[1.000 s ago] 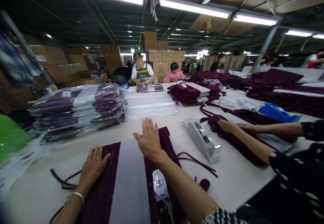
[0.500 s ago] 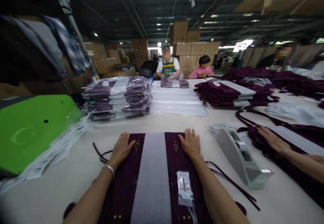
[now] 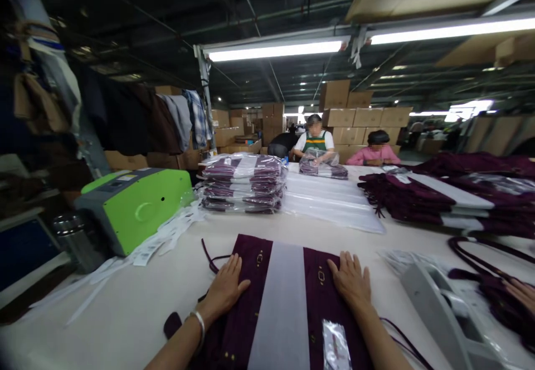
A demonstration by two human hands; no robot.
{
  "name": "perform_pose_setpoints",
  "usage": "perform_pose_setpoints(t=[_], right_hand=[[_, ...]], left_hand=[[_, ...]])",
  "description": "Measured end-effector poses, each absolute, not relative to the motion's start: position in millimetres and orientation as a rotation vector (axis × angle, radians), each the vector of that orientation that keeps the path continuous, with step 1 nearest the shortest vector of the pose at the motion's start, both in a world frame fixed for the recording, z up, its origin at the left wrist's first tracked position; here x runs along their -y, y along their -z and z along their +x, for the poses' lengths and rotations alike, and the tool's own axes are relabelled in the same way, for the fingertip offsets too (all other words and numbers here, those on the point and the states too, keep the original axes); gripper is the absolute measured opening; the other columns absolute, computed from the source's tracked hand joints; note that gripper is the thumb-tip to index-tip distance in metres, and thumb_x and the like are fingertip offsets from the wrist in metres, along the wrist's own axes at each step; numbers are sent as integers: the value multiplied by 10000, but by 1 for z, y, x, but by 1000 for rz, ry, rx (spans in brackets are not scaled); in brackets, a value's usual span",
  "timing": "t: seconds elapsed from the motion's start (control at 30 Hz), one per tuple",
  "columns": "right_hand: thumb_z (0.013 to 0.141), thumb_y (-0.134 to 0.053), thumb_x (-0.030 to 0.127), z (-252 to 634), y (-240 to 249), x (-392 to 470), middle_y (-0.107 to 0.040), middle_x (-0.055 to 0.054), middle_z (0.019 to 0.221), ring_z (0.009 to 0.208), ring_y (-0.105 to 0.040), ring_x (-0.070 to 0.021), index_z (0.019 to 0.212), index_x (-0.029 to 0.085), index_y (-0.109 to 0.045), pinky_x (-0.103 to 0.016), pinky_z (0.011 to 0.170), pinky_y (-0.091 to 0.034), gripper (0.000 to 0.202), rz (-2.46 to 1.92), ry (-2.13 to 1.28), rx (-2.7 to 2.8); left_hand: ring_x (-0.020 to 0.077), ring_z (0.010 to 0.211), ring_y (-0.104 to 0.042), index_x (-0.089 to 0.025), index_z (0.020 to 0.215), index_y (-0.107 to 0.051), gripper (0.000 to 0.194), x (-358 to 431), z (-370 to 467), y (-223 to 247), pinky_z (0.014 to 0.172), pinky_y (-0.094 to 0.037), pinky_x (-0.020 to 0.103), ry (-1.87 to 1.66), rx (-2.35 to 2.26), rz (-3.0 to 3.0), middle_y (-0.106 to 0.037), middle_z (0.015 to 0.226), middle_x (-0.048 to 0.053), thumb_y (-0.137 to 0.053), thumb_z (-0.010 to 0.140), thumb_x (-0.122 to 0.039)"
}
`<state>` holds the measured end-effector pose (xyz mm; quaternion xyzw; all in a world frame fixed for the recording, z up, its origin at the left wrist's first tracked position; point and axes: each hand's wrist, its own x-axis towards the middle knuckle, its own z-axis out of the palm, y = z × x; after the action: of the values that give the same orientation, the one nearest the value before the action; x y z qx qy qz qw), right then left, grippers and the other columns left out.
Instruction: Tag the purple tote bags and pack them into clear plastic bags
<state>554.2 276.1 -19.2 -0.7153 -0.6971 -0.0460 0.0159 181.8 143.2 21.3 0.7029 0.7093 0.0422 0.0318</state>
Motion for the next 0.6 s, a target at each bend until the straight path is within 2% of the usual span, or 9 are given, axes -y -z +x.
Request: perform_pose_setpoints(t=[0.13, 0.23, 0.37, 0.47, 0.6], right_hand=[[976, -333, 246, 569, 21, -263, -331, -22, 1621, 1522, -164, -357, 1444, 419, -501, -650, 1160, -155, 527, -2155, 286, 2372], [965, -344, 224, 578, 12, -268, -387, -2, 1592, 1507, -213, -362, 1415, 464, -515, -678, 1148, -174, 538, -2188, 206, 2434], [1000, -304, 315, 571, -21, -295, -463, -48, 1544, 1471, -308, -378, 1456, 443, -468, -697, 1116, -238, 502, -2251, 55, 2440], [1010, -288, 303, 548, -44, -320, -400, -80, 1582, 1484, -278, -375, 1495, 405, -424, -676, 1121, -243, 515, -2194, 218, 2399], [1020, -258, 244, 522, -57, -338, -384, -124, 1585, 1474, -294, -382, 1497, 310, -460, -631, 1115, -288, 523, -2012, 474, 2346]], left_hand=[[311, 1516, -183, -36, 1539, -275, 772, -123, 179, -25, 1239, -236, 488, -140, -2088, 2110, -196, 1622, 182, -383, 966, -543], [312, 1511, -218, -99, 1544, -289, 775, -103, 172, -13, 1233, -257, 511, -168, -1969, 2161, -213, 1619, 143, -409, 951, -584], [313, 1496, -282, -176, 1555, -272, 742, -81, 168, 8, 1205, -320, 504, -277, -1995, 2350, -238, 1615, 114, -439, 956, -580], [301, 1450, -387, -187, 1567, -234, 773, -77, 167, 19, 1147, -393, 465, -398, -2093, 2577, -333, 1587, 132, -413, 955, -624], [245, 1333, -541, -163, 1589, -92, 875, -73, 159, 30, 1047, -457, 365, -541, -2097, 2948, -525, 1477, 108, -395, 941, -667]])
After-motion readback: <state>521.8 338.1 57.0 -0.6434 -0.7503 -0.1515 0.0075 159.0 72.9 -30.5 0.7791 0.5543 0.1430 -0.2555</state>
